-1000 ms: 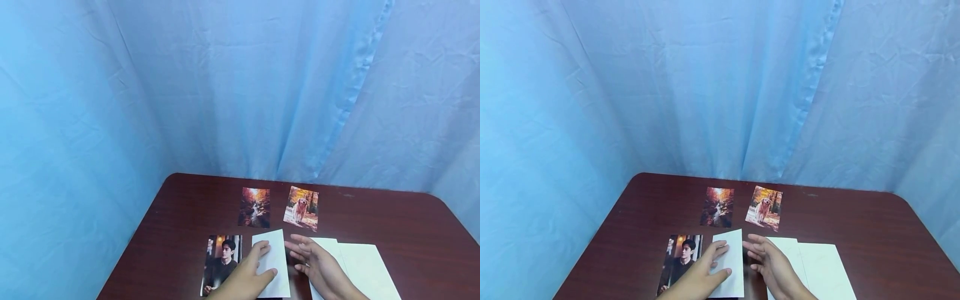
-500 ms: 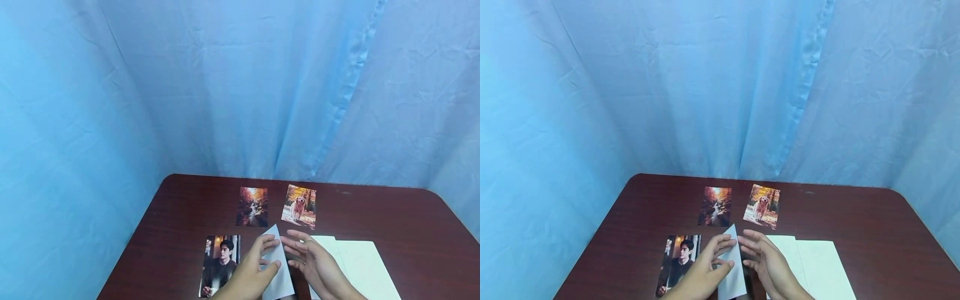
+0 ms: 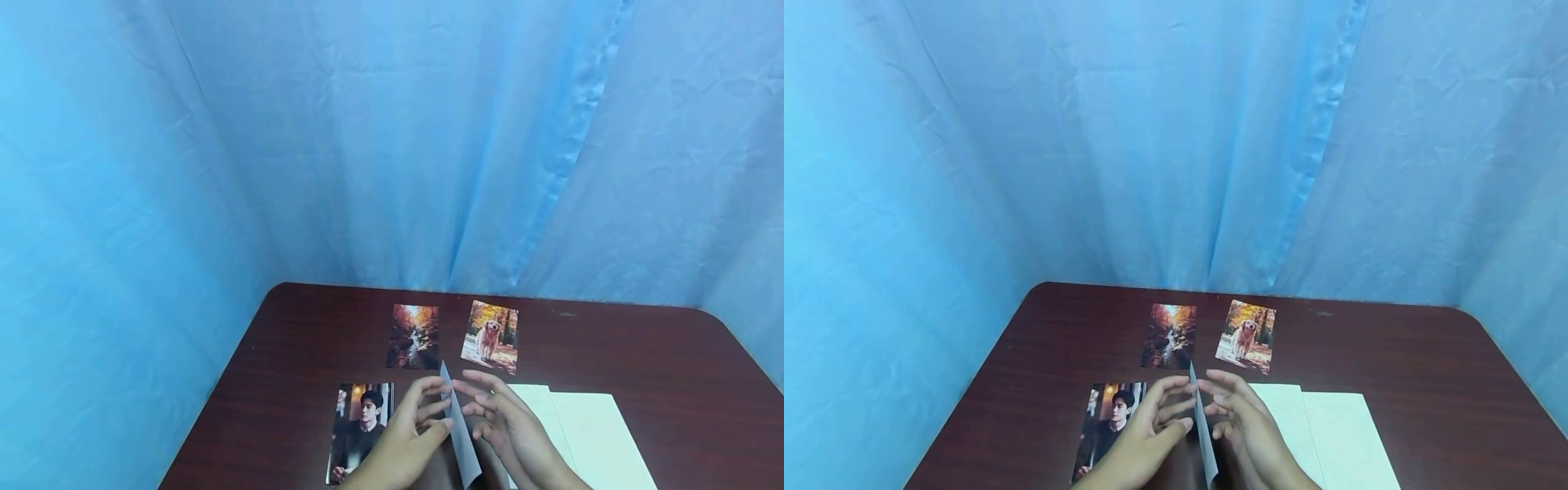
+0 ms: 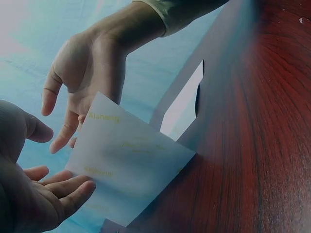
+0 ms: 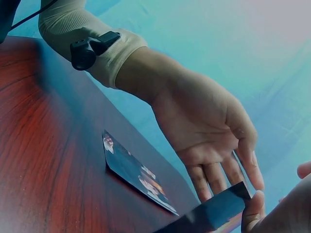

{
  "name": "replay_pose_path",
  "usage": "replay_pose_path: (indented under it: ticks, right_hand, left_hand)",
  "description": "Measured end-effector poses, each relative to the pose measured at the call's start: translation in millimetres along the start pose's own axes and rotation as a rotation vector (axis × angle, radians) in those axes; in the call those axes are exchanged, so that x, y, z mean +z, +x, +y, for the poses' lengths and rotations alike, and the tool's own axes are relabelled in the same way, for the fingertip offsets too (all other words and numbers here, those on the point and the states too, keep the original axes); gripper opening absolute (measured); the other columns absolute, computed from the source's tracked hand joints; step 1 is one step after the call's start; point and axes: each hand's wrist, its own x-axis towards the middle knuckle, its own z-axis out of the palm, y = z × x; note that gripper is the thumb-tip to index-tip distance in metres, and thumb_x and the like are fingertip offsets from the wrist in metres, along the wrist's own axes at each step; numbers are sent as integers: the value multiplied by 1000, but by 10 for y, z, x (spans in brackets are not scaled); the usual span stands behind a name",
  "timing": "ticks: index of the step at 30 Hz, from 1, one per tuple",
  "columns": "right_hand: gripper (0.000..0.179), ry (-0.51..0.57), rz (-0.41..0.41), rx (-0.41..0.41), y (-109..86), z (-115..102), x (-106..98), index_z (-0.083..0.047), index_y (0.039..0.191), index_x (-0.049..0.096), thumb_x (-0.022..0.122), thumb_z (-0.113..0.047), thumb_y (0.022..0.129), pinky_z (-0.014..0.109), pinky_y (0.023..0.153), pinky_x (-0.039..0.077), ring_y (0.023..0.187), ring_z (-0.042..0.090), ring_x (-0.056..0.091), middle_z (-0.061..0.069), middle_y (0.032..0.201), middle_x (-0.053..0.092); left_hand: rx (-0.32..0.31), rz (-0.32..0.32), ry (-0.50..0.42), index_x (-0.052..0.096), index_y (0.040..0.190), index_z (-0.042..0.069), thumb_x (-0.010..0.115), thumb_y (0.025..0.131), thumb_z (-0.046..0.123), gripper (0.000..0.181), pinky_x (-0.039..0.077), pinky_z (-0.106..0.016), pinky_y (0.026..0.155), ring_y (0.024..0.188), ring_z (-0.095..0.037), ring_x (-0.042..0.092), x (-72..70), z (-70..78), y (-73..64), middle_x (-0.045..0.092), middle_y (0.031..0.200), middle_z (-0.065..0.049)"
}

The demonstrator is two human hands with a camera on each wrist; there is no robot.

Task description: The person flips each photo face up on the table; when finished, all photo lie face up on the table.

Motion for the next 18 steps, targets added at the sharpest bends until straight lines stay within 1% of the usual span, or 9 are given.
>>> replay_pose_path:
  ticks: [2,5,8,11,13,15,18]
  right_hand:
    - [43,3,-10,-20,10,21,28,-13,156,33,36,-24,114,26,81,51,111,14,56,4,156,48]
    - [41,7,-23,-49,28,66,104,-12,154,34,35,-22,114,25,81,51,111,15,55,2,153,49]
    - [42,13,-11,-51,59,123,219,-9,153,35,38,-21,113,25,81,50,111,16,55,5,153,49]
    - [45,6,11,-37,109,193,307,-4,153,36,40,-20,111,27,80,48,111,18,54,11,155,47]
    - [47,-3,25,-21,152,253,338,-2,153,37,42,-21,110,28,80,48,110,19,54,14,155,48]
    - [49,-23,42,-8,194,330,354,-1,152,39,44,-21,109,29,82,48,110,20,55,15,155,49]
    - [47,-33,86,19,261,465,369,1,150,44,46,-21,107,30,84,47,108,19,57,14,151,54]
  left_hand:
    - [2,9,-9,39,155,16,60,106,20,53,50,-21,107,146,-34,55,-8,-5,-2,47,159,-13]
    - [2,36,-6,40,155,21,61,106,20,54,50,-22,107,143,-36,57,-31,-9,-12,48,156,-14]
    - [-15,54,25,39,156,24,61,105,21,56,51,-24,106,141,-37,59,-77,-13,-50,47,154,-15]
    - [-47,56,51,37,157,25,60,106,22,56,51,-24,105,140,-35,60,-140,-47,-88,47,154,-15]
    - [-59,54,62,36,157,22,60,106,20,56,51,-24,104,138,-35,60,-183,-89,-104,48,153,-16]
    - [-83,58,73,37,158,17,60,106,19,57,52,-28,102,134,-35,61,-218,-138,-114,50,152,-18]
    - [-137,53,96,37,157,10,61,104,19,58,55,-41,99,127,-36,63,-247,-198,-126,53,149,-22]
